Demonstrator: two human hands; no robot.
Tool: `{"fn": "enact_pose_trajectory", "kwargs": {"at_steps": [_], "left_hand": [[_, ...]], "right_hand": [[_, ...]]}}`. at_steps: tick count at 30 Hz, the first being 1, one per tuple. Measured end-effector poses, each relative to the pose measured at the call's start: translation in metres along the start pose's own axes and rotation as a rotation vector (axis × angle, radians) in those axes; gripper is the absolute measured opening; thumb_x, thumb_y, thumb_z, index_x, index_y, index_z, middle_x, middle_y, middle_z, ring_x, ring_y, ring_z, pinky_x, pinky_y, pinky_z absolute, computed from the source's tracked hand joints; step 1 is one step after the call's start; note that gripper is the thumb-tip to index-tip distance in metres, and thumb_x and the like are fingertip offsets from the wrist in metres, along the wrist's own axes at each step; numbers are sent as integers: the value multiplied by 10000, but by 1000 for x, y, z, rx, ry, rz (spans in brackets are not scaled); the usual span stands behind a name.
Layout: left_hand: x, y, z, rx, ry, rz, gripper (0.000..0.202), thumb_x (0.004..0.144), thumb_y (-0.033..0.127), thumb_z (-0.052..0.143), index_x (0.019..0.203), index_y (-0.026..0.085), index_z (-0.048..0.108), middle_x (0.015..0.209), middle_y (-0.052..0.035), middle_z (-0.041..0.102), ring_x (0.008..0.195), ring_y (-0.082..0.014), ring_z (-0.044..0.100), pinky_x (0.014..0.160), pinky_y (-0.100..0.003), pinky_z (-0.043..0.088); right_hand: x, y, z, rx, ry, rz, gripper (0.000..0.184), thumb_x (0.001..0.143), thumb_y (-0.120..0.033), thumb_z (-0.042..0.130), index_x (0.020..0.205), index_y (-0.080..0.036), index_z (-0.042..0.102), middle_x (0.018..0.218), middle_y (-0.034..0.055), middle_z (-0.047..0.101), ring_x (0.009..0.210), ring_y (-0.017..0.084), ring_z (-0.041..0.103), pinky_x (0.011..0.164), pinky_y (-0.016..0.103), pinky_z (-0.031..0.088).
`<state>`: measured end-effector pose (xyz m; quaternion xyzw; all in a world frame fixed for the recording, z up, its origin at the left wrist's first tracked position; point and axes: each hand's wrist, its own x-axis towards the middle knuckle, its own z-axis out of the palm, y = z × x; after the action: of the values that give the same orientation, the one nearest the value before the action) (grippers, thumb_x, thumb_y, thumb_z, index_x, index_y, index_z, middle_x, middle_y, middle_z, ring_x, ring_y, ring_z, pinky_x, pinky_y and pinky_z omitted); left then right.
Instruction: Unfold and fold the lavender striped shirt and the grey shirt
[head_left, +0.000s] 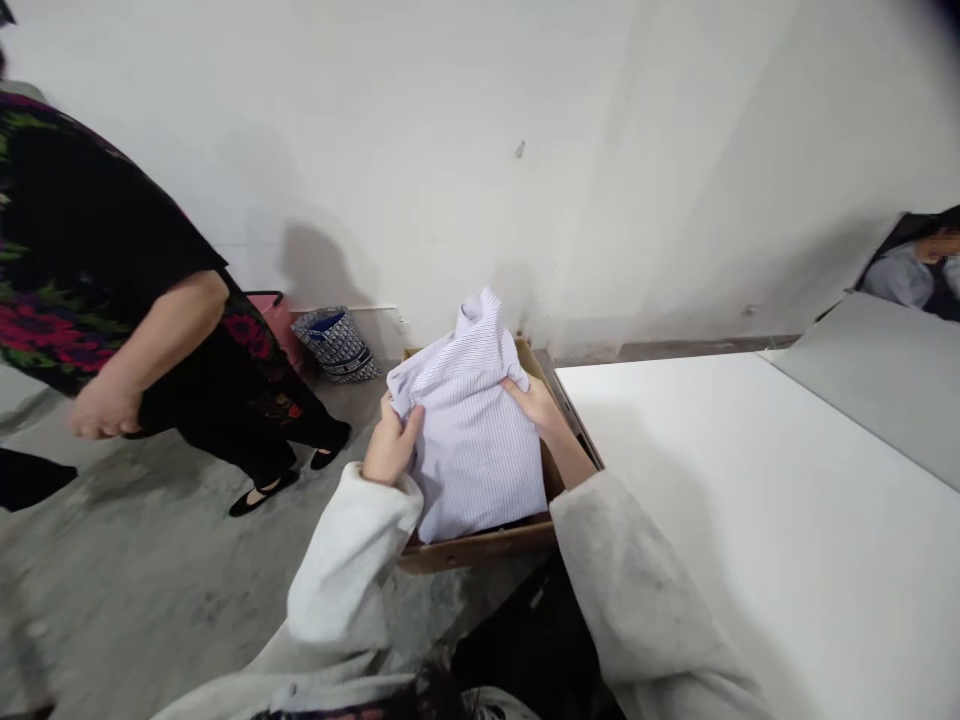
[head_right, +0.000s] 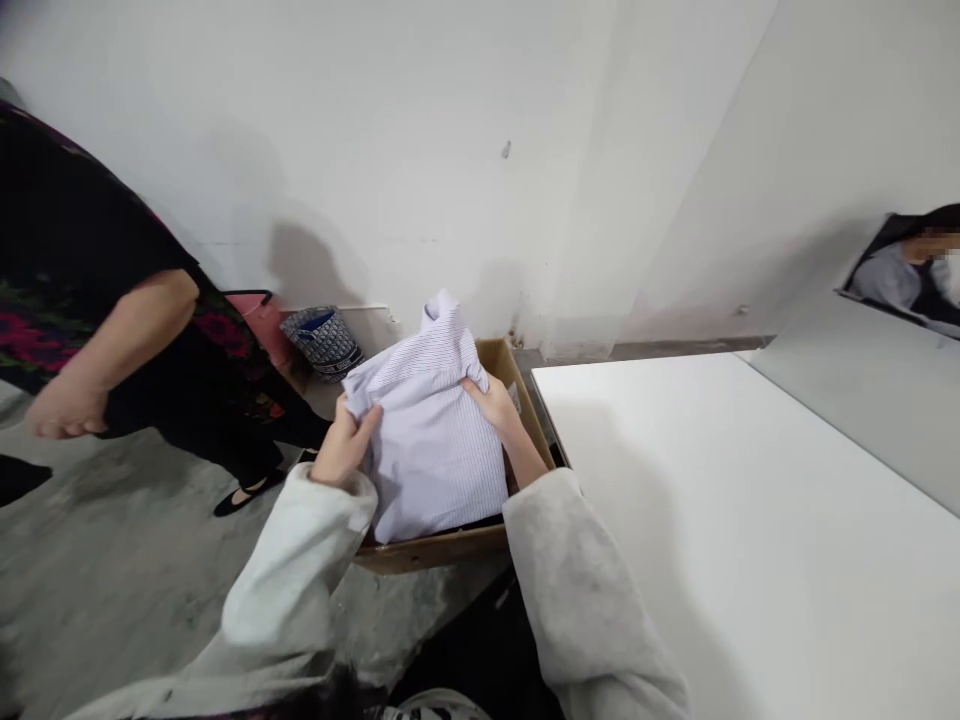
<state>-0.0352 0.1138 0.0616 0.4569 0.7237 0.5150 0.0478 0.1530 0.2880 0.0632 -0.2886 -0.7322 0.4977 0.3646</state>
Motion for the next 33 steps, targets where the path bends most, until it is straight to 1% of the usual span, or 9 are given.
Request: {"fn": "enact_pose_trajectory", "kwargs": {"at_steps": [2,4,8,11,15,19,24,28,33], "left_hand": [[1,-22,12,215,-37,-48,797,821,385,522,1452,63,155,1437,-240,367,1276,-334,436,1017,-496,378],[-6,-43,24,335,-95,-53,808,828,359,488,1459,48,91,1455,-246,333,1285,-314,431,1008,-463,399],[-26,-76,42,395,-189,-74,755,807,300,466,1450,61,152,1381,-221,457,1210,-294,518,977,-432,439],[-34,-85,48,420,-208,-62,726,778,286,473,1426,62,236,1347,-217,495,1200,-320,523,979,-461,436],[-39,-78,46,434,-255,1,631,801,307,445,1390,112,327,1337,-163,520,1217,-288,508,1011,-440,416],[-50,-54,49,439,-321,93,529,819,286,426,1332,156,408,1294,-125,564,1193,-267,521,1015,-434,412],[-77,2,85,359,-479,297,436,842,256,418,1254,138,499,1317,-133,546,1222,-251,493,1047,-406,385],[-105,59,122,230,-655,540,400,866,244,418,1249,182,515,1351,-101,521,1256,-240,460,1047,-421,390],[-140,116,160,81,-911,858,363,869,215,433,1214,191,543,1343,-96,527,1238,-240,479,1049,-425,392]], "right_hand": [[6,31,5,-231,68,78,578,871,-431,489,1380,-167,413,1433,108,412,1338,246,347,1087,407,302],[1,61,9,-408,30,163,574,885,-376,461,1397,-128,386,1466,147,349,1364,254,299,1108,414,259],[-31,105,18,-470,-217,216,391,752,-263,642,1126,-149,648,1214,146,613,1221,298,492,1033,416,373],[-49,117,24,-481,-348,211,292,683,-242,700,970,-189,707,1077,96,687,1159,288,545,1006,392,410],[-58,112,19,-458,-395,169,270,716,-212,655,980,-185,703,1115,91,675,1152,276,555,1031,388,385],[-69,97,1,-412,-330,126,310,795,-211,559,1082,-157,665,1177,113,644,1120,265,579,1003,399,408],[-105,72,-34,-354,-171,109,323,856,-246,485,1135,-177,633,1131,85,667,1038,210,622,939,360,460],[-158,41,-71,-288,44,124,326,884,-306,464,1159,-207,608,1132,60,664,1027,184,622,898,335,483],[-249,-2,-106,-212,431,182,301,893,-360,480,1132,-231,609,1105,52,668,1016,184,623,906,342,471]]}}
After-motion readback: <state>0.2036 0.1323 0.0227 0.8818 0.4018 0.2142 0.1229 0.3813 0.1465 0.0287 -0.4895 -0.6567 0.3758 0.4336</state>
